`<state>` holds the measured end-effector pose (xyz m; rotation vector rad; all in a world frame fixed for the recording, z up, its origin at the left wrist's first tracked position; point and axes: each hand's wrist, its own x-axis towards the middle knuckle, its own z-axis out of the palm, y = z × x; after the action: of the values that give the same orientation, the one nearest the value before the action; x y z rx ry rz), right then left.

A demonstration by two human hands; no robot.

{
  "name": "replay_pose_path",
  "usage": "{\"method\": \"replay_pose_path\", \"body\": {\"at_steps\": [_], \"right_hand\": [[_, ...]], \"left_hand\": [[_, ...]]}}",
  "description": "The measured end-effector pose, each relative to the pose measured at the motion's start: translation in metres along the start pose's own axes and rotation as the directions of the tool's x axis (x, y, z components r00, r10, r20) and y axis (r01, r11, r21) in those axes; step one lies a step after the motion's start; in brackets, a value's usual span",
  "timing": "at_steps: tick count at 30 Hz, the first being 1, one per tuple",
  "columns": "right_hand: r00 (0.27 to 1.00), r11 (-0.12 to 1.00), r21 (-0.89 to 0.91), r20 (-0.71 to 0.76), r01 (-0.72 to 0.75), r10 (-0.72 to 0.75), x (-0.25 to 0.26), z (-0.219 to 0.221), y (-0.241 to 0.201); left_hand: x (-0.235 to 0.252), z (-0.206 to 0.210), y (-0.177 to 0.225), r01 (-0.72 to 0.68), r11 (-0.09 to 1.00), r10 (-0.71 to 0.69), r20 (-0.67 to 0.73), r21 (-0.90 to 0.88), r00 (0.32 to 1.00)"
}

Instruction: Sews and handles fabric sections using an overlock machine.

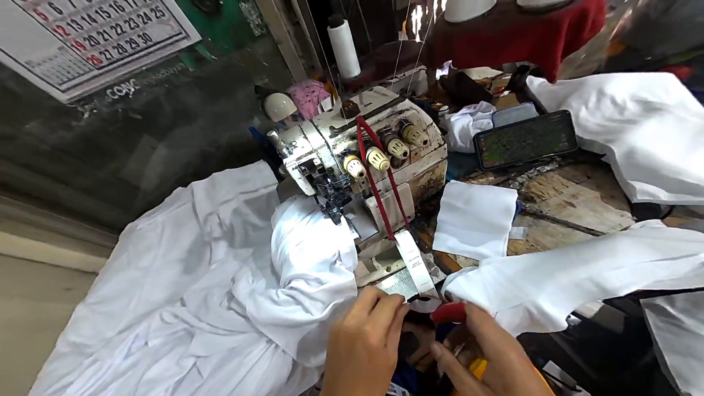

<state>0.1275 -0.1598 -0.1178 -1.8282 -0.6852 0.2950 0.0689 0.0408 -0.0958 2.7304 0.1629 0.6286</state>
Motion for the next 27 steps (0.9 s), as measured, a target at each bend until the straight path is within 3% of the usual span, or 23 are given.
{"method": "replay_pose_path", "body": {"at_steps": [2,4,6,10,15,27], "right_hand": [[0.987,0.988,0.009,-0.050,0.154,-0.154,0.016,-0.001,-0.005],[0.960,0.956,0.090,0.003,0.279,-0.281,0.039,0.004,-0.003],[0.947,0.937,0.221,0.115,0.270,-0.300,0.055,0.007,-0.008],[0.963,0.948,0.272,0.164,0.166,-0.215,0.055,0.003,-0.031],[0.945,0.931,0.250,0.123,0.266,-0.303,0.056,0.000,-0.027],[0.942,0.915,0.301,0.114,0.270,-0.316,0.056,0.000,-0.031]], "left_hand": [[-0.006,-0.009,-0.001,0.081,0.964,-0.095,-0.046,-0.254,0.994],[-0.012,-0.016,0.001,0.139,0.876,-0.186,-0.058,-0.461,0.981],[-0.016,-0.025,0.005,0.170,0.807,-0.249,-0.065,-0.566,0.966],[-0.020,-0.042,0.008,0.183,0.736,-0.298,-0.070,-0.652,0.952],[-0.021,-0.040,0.013,0.199,0.632,-0.325,-0.023,-0.749,0.945],[-0.023,-0.036,0.019,0.221,0.547,-0.372,0.002,-0.807,0.928]]}}
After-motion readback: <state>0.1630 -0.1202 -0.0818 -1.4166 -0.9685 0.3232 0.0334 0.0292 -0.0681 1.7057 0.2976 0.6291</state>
